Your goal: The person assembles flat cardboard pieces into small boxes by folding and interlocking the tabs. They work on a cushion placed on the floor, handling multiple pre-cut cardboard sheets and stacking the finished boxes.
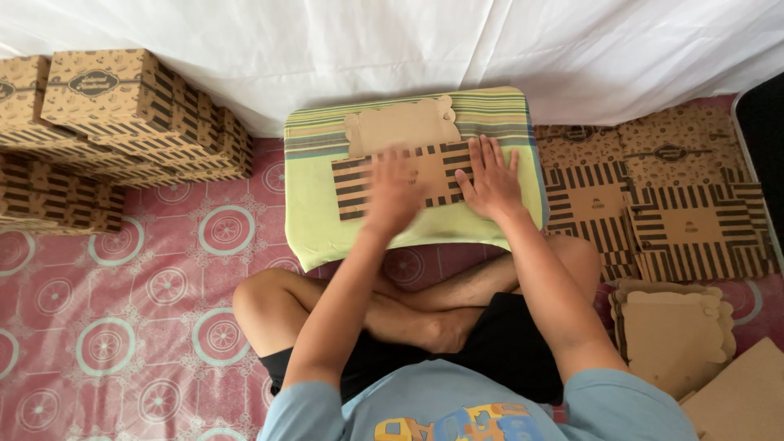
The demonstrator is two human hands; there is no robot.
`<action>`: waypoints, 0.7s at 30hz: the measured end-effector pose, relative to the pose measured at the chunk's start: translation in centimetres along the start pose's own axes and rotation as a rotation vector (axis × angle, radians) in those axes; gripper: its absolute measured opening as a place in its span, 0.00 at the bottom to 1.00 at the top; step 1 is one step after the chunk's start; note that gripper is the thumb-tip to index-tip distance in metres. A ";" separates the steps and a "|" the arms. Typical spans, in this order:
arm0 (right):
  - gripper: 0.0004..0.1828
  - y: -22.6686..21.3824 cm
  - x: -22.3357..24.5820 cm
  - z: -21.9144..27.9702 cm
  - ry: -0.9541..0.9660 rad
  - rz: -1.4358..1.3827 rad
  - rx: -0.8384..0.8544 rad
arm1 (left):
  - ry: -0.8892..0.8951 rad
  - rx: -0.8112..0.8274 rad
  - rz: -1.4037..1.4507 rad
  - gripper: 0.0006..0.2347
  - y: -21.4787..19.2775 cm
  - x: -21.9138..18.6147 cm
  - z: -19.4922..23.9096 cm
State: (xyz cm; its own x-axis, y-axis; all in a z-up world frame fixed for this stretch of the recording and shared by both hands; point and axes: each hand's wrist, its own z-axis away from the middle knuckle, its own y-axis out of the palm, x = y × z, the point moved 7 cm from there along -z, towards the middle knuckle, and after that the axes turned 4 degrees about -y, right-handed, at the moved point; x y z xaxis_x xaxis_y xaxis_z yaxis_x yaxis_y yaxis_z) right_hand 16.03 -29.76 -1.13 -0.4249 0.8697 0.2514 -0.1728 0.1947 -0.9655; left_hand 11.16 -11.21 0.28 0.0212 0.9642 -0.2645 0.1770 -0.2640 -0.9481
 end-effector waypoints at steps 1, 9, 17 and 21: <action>0.42 0.6 -0.3 0.0 -0.002 0.003 0.002 | -0.003 -0.001 0.003 0.26 1.6 -1.4 -0.6; 0.36 1.4 -1.0 -0.3 -0.057 0.098 -0.134 | 0.207 0.272 -0.041 0.34 7.2 -6.3 -2.9; 0.37 0.7 -0.6 -0.3 -0.020 0.000 -0.079 | 0.147 0.319 -0.109 0.35 2.8 -1.6 -0.8; 0.38 0.7 -0.5 -0.2 0.001 0.005 -0.032 | 0.071 0.326 -0.103 0.35 1.7 1.2 0.4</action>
State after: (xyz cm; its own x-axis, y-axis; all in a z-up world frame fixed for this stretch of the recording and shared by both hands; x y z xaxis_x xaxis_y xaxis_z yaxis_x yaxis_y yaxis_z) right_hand 16.28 -29.97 -1.89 -0.4246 0.8711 0.2466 -0.1418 0.2050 -0.9684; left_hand 11.10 -10.54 -1.77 0.0898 0.9827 -0.1622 -0.1413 -0.1487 -0.9787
